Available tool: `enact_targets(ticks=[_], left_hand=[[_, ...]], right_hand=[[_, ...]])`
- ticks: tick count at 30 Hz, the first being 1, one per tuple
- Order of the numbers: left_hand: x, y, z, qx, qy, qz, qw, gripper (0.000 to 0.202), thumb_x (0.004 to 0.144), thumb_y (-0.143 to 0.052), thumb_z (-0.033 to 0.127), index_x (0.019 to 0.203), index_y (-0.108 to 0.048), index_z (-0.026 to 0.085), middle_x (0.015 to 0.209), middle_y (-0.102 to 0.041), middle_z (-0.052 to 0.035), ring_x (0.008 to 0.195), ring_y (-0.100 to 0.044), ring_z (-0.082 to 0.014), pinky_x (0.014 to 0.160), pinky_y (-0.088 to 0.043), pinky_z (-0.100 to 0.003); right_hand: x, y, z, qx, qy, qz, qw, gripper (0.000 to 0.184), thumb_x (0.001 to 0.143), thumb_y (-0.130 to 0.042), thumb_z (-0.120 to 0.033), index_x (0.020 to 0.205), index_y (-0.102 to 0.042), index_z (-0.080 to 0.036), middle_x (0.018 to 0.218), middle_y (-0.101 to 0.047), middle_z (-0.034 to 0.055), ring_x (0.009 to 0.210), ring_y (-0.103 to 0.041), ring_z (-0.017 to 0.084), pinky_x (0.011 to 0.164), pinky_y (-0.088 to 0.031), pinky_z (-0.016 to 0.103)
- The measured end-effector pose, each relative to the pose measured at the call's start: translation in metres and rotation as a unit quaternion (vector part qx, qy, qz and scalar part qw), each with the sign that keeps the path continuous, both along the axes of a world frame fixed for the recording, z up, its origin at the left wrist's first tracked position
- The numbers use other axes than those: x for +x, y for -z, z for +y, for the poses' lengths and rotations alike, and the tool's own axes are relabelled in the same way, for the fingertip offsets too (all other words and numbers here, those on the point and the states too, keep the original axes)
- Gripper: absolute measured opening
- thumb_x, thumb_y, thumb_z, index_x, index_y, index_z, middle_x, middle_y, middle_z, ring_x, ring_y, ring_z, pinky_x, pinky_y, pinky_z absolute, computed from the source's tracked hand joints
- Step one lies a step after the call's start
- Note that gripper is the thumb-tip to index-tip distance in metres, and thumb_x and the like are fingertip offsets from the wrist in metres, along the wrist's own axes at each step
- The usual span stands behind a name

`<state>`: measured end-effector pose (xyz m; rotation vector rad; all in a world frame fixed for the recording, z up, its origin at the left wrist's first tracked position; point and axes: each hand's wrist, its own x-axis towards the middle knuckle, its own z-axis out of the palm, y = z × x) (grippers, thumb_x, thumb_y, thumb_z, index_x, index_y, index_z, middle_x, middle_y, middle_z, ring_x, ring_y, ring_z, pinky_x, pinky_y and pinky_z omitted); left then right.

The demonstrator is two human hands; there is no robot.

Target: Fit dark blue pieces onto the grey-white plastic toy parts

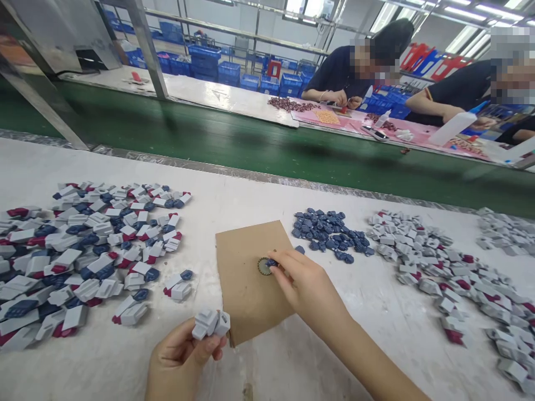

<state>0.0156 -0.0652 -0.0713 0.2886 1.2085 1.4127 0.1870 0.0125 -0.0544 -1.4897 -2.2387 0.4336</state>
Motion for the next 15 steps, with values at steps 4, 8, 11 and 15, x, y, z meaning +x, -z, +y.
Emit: enact_targets(ticks=[4,8,11,15], left_hand=[[0.002,-0.001,-0.001,-0.006,0.005,0.011,1.0,0.025,0.042,-0.084,0.036,0.055,-0.072,0.019,0.041,-0.058,0.0018,0.041,-0.048,-0.0058,0.045,-0.042,-0.012],[0.002,-0.003,0.001,-0.009,-0.001,-0.008,1.0,0.024,0.042,-0.085,0.034,0.054,-0.071,0.018,0.042,-0.057,0.0025,0.041,-0.049,-0.0054,0.045,-0.042,-0.011],[0.002,-0.003,0.002,-0.009,-0.004,-0.021,1.0,0.024,0.043,-0.085,0.032,0.053,-0.069,0.018,0.041,-0.056,0.0034,0.041,-0.048,-0.0042,0.044,-0.041,-0.009],[0.001,-0.002,0.003,0.003,-0.007,-0.041,0.999,0.022,0.044,-0.085,0.031,0.053,-0.069,0.018,0.041,-0.056,0.0042,0.041,-0.049,-0.0039,0.044,-0.041,-0.008]], right_hand=[[-0.001,0.008,0.003,0.021,-0.026,-0.039,0.999,0.022,0.088,-0.041,-0.018,0.1,-0.059,-0.019,0.085,-0.065,0.0076,0.076,-0.061,0.021,0.062,-0.051,0.033],[-0.001,0.012,0.005,0.025,-0.062,-0.061,0.996,0.023,0.088,-0.039,-0.014,0.094,-0.061,-0.019,0.09,-0.066,0.0079,0.083,-0.06,0.022,0.069,-0.051,0.036],[-0.002,0.005,0.004,0.042,-0.057,-0.029,0.997,0.022,0.088,-0.042,-0.014,0.095,-0.062,-0.021,0.091,-0.066,0.0072,0.083,-0.06,0.022,0.068,-0.051,0.034],[-0.013,-0.019,-0.01,0.018,-0.008,0.083,0.996,0.017,0.084,-0.054,-0.018,0.097,-0.063,-0.024,0.081,-0.066,0.0031,0.06,-0.057,0.015,0.048,-0.046,0.026]])
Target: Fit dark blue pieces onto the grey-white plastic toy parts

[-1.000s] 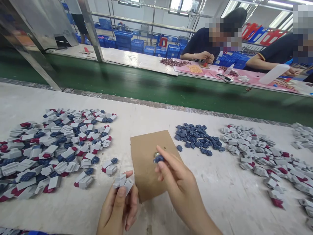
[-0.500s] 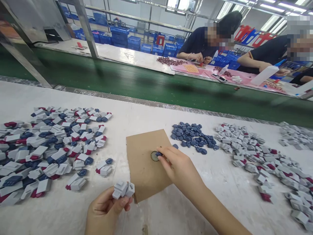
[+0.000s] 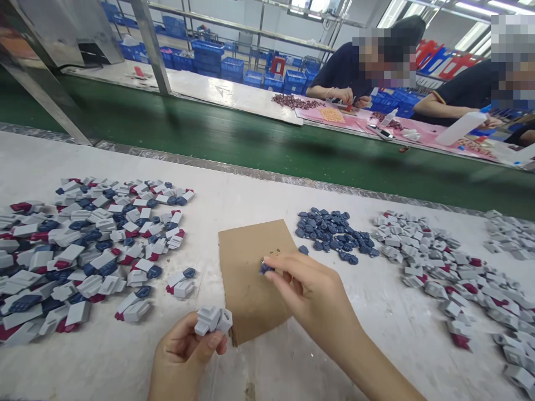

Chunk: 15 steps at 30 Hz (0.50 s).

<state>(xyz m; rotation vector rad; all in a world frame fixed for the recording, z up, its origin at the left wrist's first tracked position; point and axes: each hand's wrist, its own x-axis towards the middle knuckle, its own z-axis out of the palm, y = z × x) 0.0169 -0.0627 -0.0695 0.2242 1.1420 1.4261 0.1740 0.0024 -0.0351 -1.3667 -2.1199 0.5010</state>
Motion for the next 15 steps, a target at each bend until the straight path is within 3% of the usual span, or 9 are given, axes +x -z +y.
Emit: enact_targets(ticks=[5,10,15], left_hand=[[0.0,0.0,0.0,0.02,-0.005,0.011,1.0,0.02,0.044,-0.085,0.027,0.057,-0.072,0.02,0.049,-0.065,0.0031,0.045,-0.055,-0.005,0.048,-0.044,-0.007],[-0.001,0.0,-0.002,0.015,0.001,0.009,1.0,0.02,0.045,-0.084,0.028,0.059,-0.072,0.02,0.052,-0.068,0.0022,0.049,-0.059,-0.0072,0.05,-0.046,-0.009],[-0.001,0.003,-0.002,0.032,0.001,0.006,0.999,0.017,0.047,-0.083,0.025,0.059,-0.072,0.02,0.052,-0.067,0.003,0.049,-0.059,-0.0068,0.051,-0.046,-0.008]], right_hand=[[-0.024,-0.018,-0.022,-0.083,-0.043,0.115,0.989,0.022,0.081,-0.058,-0.014,0.097,-0.064,-0.027,0.084,-0.067,0.0014,0.062,-0.059,0.013,0.044,-0.045,0.02],[-0.033,-0.016,-0.027,-0.099,-0.061,0.154,0.981,0.024,0.079,-0.057,-0.004,0.093,-0.064,-0.022,0.078,-0.066,0.0013,0.058,-0.055,0.01,0.045,-0.044,0.017],[-0.033,-0.015,-0.027,-0.099,-0.065,0.152,0.981,0.022,0.078,-0.057,-0.003,0.09,-0.064,-0.02,0.077,-0.066,0.0022,0.059,-0.057,0.01,0.043,-0.042,0.017]])
